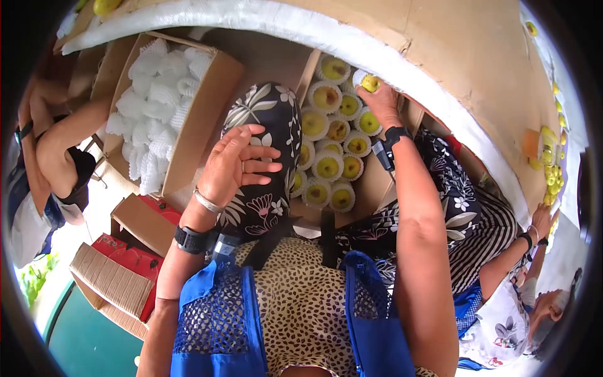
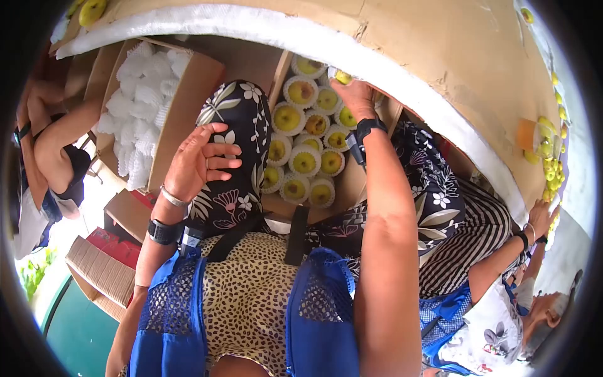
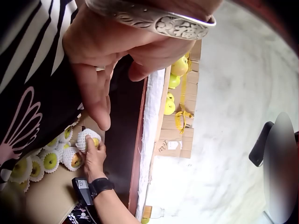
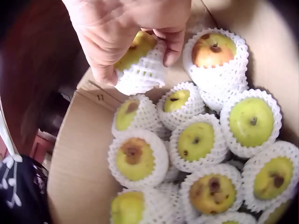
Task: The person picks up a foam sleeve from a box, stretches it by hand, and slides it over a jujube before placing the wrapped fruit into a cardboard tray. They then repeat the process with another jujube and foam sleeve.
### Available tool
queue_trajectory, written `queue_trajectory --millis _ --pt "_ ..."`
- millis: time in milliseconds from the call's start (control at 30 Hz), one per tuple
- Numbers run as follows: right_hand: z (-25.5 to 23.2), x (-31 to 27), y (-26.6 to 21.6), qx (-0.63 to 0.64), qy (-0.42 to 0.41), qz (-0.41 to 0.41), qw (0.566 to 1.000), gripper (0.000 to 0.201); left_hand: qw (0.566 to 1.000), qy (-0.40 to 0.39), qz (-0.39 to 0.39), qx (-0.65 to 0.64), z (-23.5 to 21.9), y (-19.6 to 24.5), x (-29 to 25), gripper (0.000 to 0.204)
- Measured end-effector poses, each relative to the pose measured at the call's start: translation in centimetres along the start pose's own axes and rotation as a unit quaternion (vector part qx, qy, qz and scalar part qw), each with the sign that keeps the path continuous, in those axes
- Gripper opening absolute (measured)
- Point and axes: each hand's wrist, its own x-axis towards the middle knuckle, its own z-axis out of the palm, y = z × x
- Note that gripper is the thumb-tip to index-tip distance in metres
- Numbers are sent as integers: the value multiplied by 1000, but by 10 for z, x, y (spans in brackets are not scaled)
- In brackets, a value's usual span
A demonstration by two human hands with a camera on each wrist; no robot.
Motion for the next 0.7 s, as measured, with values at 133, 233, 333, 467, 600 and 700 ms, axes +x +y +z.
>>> queue_trajectory --millis 133,233,333,467,600,700 --pt "6 2 6 -11 25 -49 998 53 1000 4 -11 -18 0 0 2 32" --pt "5 2 -1 -68 -58 24 996 56 1000 12 -11 0 4 0 2 31" --pt "4 3 -6 -59 -40 -15 997 58 1000 -12 -11 -20 -2 -2 2 31" --pt "3 -1 -34 -162 -56 30 985 61 1000 -3 -12 -5 -1 -3 2 31" --pt "3 7 -36 -156 -60 23 986 61 1000 -10 -15 -13 -2 -2 0 31" --pt "-1 4 -32 -155 -98 29 983 59 1000 -9 -13 -8 1 -2 1 31"
